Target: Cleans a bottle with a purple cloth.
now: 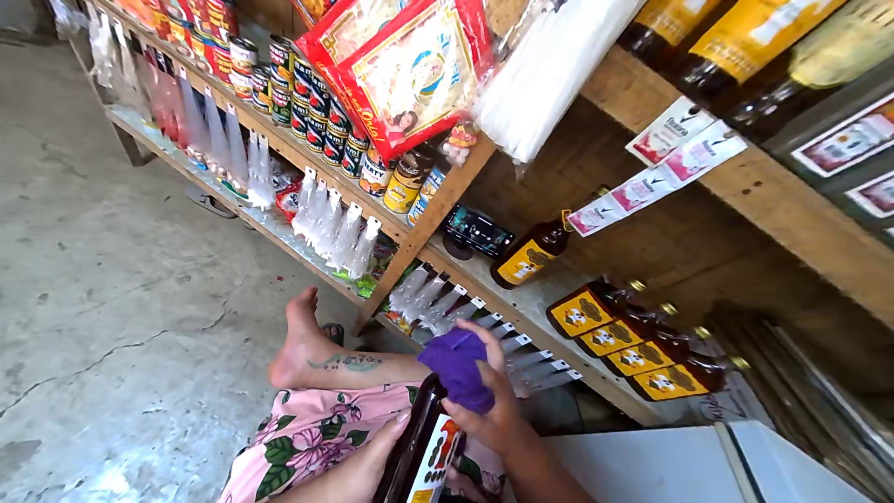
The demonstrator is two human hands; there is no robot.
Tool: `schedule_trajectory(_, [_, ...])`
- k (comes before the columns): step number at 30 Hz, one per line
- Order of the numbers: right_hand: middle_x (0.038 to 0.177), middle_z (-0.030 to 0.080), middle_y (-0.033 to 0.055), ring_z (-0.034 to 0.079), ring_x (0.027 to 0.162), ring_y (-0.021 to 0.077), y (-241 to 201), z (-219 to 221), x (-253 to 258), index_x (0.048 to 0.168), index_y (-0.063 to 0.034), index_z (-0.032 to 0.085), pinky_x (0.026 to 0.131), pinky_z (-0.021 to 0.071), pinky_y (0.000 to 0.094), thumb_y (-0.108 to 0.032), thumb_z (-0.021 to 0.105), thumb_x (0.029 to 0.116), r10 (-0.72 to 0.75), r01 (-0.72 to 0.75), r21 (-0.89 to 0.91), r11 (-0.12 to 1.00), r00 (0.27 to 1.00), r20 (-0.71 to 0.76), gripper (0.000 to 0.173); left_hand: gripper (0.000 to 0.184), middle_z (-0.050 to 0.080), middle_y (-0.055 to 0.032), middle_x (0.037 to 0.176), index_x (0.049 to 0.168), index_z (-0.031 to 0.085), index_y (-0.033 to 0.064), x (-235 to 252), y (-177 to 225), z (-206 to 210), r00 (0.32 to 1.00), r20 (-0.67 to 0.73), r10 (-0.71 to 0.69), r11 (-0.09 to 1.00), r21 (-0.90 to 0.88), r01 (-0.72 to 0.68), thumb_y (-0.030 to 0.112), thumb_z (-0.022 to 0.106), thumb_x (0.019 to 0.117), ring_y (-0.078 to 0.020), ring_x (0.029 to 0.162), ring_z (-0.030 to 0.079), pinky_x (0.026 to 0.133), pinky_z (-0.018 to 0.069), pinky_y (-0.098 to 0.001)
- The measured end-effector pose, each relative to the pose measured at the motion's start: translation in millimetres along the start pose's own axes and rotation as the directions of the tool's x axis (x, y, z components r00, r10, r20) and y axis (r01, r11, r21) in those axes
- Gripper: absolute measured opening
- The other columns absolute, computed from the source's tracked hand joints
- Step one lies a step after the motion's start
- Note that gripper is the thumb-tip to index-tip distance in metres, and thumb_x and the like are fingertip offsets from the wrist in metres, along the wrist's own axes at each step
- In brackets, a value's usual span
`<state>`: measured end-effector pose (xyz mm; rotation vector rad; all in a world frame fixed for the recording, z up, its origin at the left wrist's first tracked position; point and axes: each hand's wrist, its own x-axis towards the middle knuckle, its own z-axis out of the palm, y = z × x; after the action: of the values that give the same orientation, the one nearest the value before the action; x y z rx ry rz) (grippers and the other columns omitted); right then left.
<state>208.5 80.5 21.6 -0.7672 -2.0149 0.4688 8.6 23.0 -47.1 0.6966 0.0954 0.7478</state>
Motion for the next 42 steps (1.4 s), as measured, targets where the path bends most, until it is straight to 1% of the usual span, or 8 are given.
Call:
schedule_trajectory(5, [0.158, 0.043, 0.0191, 0.026, 0.152, 0.0427, -15.0, 4.0, 0.8, 0.119, -0.0234, 0.07, 0.122, 0.0283, 0.0578, -0.064, 0.06, 0.0923, -0.059, 0.118, -0.222, 0.968, 0.965, 0.255, 0.05, 0.067, 0.073, -0.0022, 0.116, 0.125, 0.066, 0.0202, 0.8, 0.0, 1.7, 0.993, -0.09, 0.072, 0.994, -0.077, -0.079, 0.075, 0.049, 0.0909, -0.0143, 0.11, 0.069, 0.096, 0.0572, -0.0366])
schedule_trajectory(8, [0.16, 0.041, 0.0179, 0.022, 0.153, 0.0447, -20.8, 3.8, 1.8, 0.129, -0.0304, 0.07, 0.121, 0.0252, 0.0609, -0.072, 0.051, 0.0929, -0.039, 0.153, -0.254, 0.955, 0.914, 0.403, 0.058, 0.062, 0.071, 0.0008, 0.116, 0.122, 0.063, 0.0193, 0.9, 4.3, 6.5, 0.991, -0.108, 0.074, 0.995, -0.059, -0.081, 0.07, 0.037, 0.0988, -0.0112, 0.109, 0.068, 0.093, 0.0577, -0.0326])
schedule_trajectory(15, [0.162, 0.031, 0.0263, 0.023, 0.155, 0.0378, -15.6, 2.8, 4.5, 0.126, -0.0148, 0.071, 0.125, 0.0287, 0.048, -0.066, 0.053, 0.0953, 0.128, -0.079, -0.219, 0.973, 0.966, 0.223, 0.062, 0.073, 0.072, -0.0015, 0.117, 0.13, 0.06, 0.0193, 2.3, 4.3, 10.2, 0.989, -0.147, -0.034, 0.999, -0.031, 0.03, 0.078, 0.043, 0.091, -0.015, 0.11, 0.069, 0.097, 0.0572, -0.0368])
schedule_trajectory(21, [0.149, 0.05, 0.0241, 0.05, 0.139, 0.0197, -4.0, -5.1, 15.2, 0.117, 0.0017, 0.071, 0.113, 0.0452, 0.0329, -0.053, 0.063, 0.0949, 0.217, -0.217, -0.007, 0.976, 0.975, 0.048, 0.059, 0.081, 0.071, 0.0035, 0.118, 0.138, 0.052, 0.0179, 0.0, 1.9, 14.4, 0.99, -0.137, -0.033, 0.988, 0.144, 0.052, 0.081, 0.042, 0.0885, -0.0103, 0.11, 0.067, 0.098, 0.0561, -0.0331])
schedule_trajectory(24, [0.123, 0.067, 0.0065, 0.061, 0.117, 0.006, -2.1, -8.1, 17.6, 0.105, -0.005, 0.074, 0.099, 0.0531, 0.0242, -0.039, 0.074, 0.0895, 0.257, -0.25, 0.119, 0.961, 0.965, -0.054, 0.038, 0.083, 0.07, 0.0056, 0.119, 0.143, 0.047, 0.0178, -0.3, 4.4, 16.7, 0.99, -0.135, -0.049, 0.972, 0.22, 0.078, 0.081, 0.04, 0.0894, -0.0081, 0.111, 0.067, 0.098, 0.0558, -0.032])
schedule_trajectory(29, [0.112, 0.072, -0.0119, 0.066, 0.102, -0.0017, -8.3, -10.2, 18.4, 0.11, -0.0221, 0.075, 0.09, 0.0566, 0.021, -0.035, 0.077, 0.0866, 0.326, -0.249, 0.328, 0.911, 0.922, -0.208, 0.027, 0.083, 0.067, 0.0064, 0.129, 0.15, 0.042, 0.0186, 4.2, 4.5, 17.0, 0.997, -0.079, 0.001, 0.983, 0.186, 0.014, 0.078, 0.04, 0.092, -0.0068, 0.117, 0.064, 0.102, 0.0531, -0.0305])
schedule_trajectory(36, [0.096, 0.075, 0.0011, 0.072, 0.08, 0.0132, 3.5, -19.7, 8.8, 0.112, -0.0212, 0.073, 0.072, 0.0618, 0.0324, -0.046, 0.077, 0.0845, 0.297, -0.086, 0.578, 0.811, 0.913, -0.281, 0.037, 0.067, 0.069, 0.0032, 0.124, 0.14, 0.054, 0.0137, 11.2, 3.1, 5.9, 0.99, -0.104, -0.096, 0.979, 0.17, 0.113, 0.065, 0.03, 0.1035, -0.0068, 0.112, 0.065, 0.095, 0.0541, -0.0283])
schedule_trajectory(42, [0.083, 0.074, 0.0017, 0.072, 0.075, 0.0139, 22.9, -24.6, 26.0, 0.099, -0.0127, 0.074, 0.071, 0.0592, 0.0303, -0.057, 0.064, 0.0891, 0.186, -0.066, 0.888, 0.455, 0.982, -0.022, 0.047, 0.055, 0.072, -0.004, 0.121, 0.13, 0.063, 0.0108, 13.1, 6.7, 1.5, 0.991, -0.023, -0.134, 0.988, -0.081, 0.132, 0.051, 0.036, 0.1059, -0.014, 0.113, 0.068, 0.099, 0.0543, -0.0338])
